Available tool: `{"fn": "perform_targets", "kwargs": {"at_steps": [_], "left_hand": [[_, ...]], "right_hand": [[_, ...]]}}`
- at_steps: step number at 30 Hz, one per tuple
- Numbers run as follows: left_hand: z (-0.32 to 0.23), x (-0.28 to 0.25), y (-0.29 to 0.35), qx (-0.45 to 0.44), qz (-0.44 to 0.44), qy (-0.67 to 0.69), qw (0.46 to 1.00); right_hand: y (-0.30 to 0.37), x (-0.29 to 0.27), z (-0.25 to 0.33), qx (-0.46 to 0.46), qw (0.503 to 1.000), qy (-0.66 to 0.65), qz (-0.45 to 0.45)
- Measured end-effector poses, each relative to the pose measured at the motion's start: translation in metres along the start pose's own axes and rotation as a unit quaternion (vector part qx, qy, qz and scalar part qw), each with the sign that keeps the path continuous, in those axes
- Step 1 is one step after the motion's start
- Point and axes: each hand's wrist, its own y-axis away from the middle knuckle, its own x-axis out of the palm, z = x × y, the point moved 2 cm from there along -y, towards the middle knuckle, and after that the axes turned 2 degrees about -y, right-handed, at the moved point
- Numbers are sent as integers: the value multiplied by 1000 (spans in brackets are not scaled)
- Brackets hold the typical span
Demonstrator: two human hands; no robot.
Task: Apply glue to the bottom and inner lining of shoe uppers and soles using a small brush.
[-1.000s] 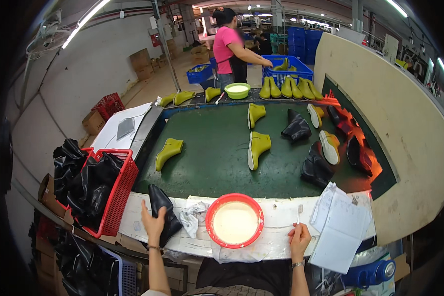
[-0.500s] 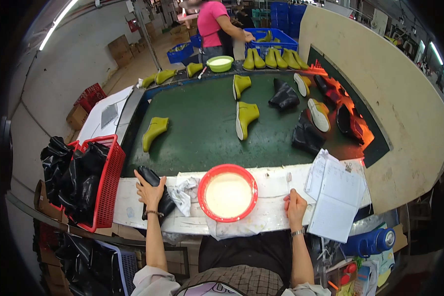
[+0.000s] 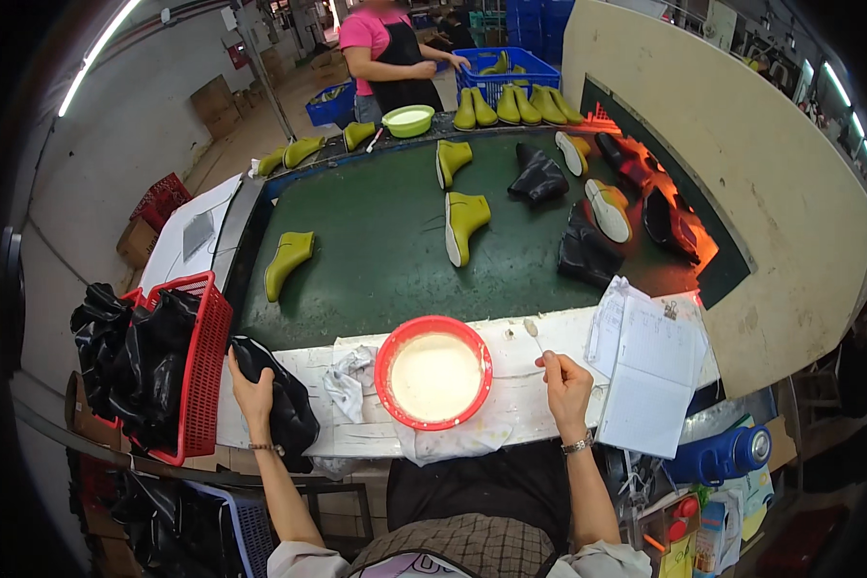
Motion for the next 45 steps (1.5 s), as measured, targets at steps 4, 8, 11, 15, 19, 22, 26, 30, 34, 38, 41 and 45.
{"fn": "perform_targets", "kwargs": {"at_steps": [4, 8, 11, 15, 19, 22, 26, 30, 34, 38, 41, 45], "left_hand": [[-21, -14, 3, 75, 58, 35, 995], [-28, -8, 4, 133, 112, 57, 983], [-20, 2, 8, 98, 117, 78, 985], [-9, 15, 13, 104, 74, 118, 985], [-1, 26, 24, 61, 131, 2, 989], [6, 30, 36, 29, 207, -186, 960], [13, 27, 39, 21, 227, -212, 950], [2, 18, 37, 9, 237, -203, 950], [-55, 2, 47, 194, 131, -105, 966], [-128, 4, 82, 168, 239, 194, 937], [-186, 25, 122, 198, 320, 262, 889], [-214, 39, 143, 53, 349, 457, 816]], "right_hand": [[-2, 13, 9, 13, 999, -43, -4], [-6, 23, 15, 39, 996, -82, 13], [-10, 24, 14, 96, 985, -141, 42], [-14, 21, 10, 72, 988, -135, 30], [-15, 17, -1, 74, 982, -172, 5], [-17, 15, -7, 53, 988, -143, 24], [-19, 17, -11, 54, 992, -110, 30], [-19, 24, -4, 82, 987, -123, 60], [-18, 33, 26, 118, 974, -174, 84], [-10, 63, 78, 51, 958, -254, 125], [11, 96, 115, 45, 939, -276, 201], [38, 124, 135, 43, 896, -355, 263]]}}
